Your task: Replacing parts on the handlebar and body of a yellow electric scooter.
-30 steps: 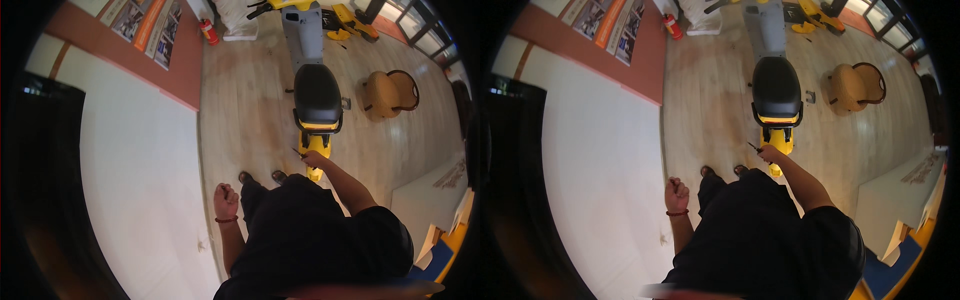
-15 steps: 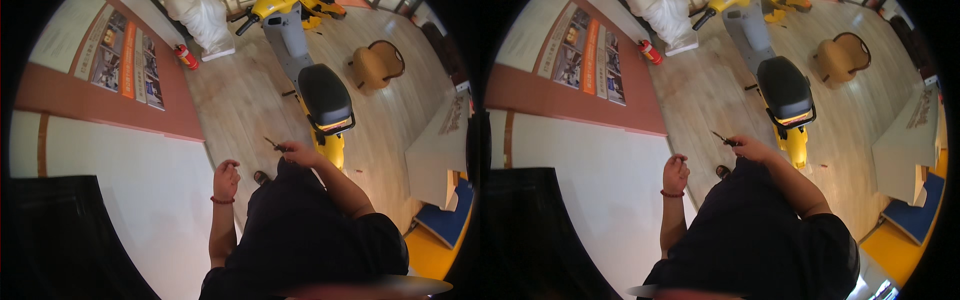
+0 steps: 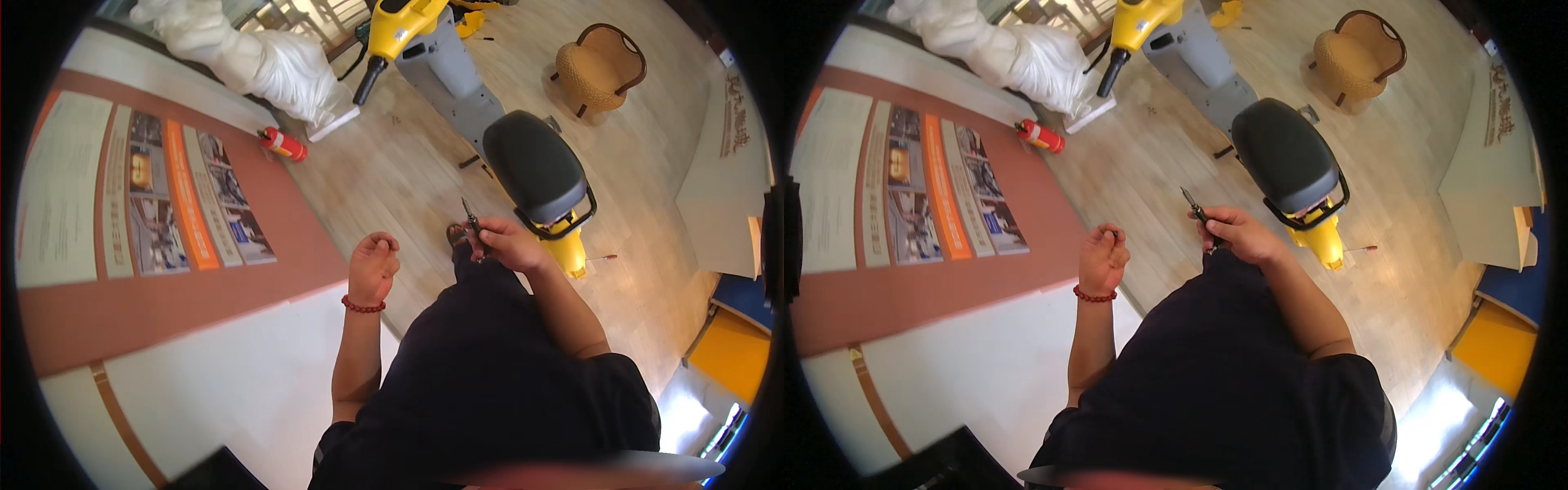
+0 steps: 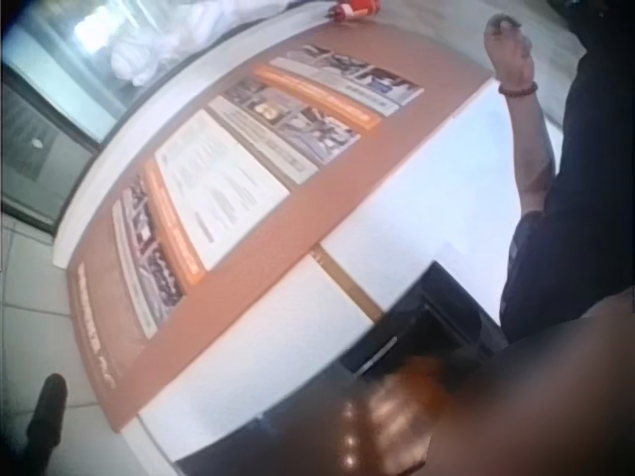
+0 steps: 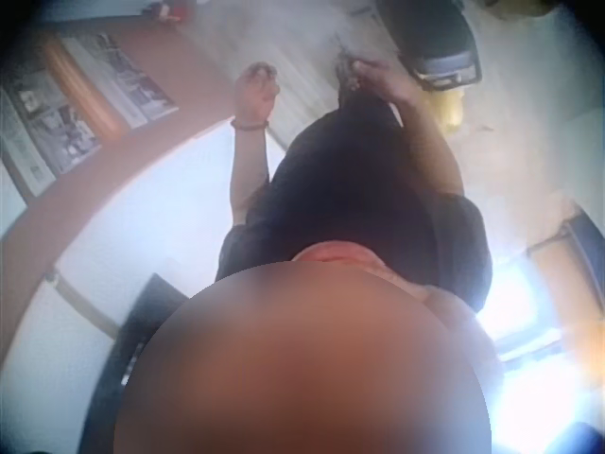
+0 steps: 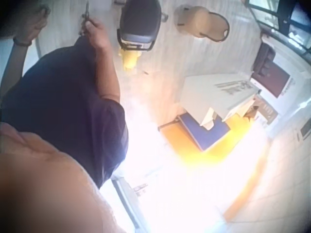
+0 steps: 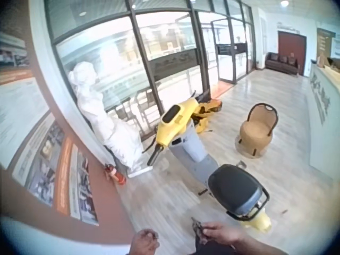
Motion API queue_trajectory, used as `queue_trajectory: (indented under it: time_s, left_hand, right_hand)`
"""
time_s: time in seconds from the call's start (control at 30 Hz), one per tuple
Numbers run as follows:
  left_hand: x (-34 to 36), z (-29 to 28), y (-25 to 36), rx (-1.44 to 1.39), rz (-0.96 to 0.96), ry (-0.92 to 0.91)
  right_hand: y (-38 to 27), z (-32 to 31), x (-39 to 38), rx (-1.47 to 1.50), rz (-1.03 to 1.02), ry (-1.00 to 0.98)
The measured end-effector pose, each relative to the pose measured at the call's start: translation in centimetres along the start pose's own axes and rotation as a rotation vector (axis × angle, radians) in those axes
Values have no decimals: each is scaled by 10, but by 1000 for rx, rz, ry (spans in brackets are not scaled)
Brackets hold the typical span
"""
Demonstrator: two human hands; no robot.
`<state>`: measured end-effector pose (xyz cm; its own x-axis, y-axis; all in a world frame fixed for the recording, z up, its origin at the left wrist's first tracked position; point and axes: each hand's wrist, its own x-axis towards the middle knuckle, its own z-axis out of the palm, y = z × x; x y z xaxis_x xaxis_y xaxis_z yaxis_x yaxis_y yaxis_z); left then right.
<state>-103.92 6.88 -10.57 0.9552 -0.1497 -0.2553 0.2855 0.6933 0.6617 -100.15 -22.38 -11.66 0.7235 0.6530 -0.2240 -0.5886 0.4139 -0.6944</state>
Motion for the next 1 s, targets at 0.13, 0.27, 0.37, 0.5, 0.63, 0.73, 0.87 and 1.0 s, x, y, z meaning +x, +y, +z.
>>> queue_trajectory:
  time_s: [0.13, 0.27, 0.37, 0.5, 0.63, 0.73, 0.87, 1.0]
  left_hand:
    - [63, 0, 36, -13, -23, -30]
    - [120, 3, 63, 166, -54, 90]
    - [157, 4, 78, 149, -94, -5]
    - [205, -9, 98, 194, -130, -144]
    - [253, -31, 125, 242, -221, -228]
    - [285, -34, 154, 298, -260, -335]
    - [312, -26, 193, 425, -264, -463]
    - [329, -16, 207, 716, -268, -512]
  right_hand:
    - [-33, -10, 53, 17, 5, 83]
    - [-74, -29, 98, -116, -35, 157]
    - [-91, -36, 116, -175, -113, 229]
    - [-91, -39, 134, -71, -75, 407]
    - [-69, -31, 143, 26, -235, 507]
    - [-44, -11, 149, 127, -356, 656]
    - [-13, 23, 173, 203, -479, 745]
    - [4, 42, 184, 209, -562, 868]
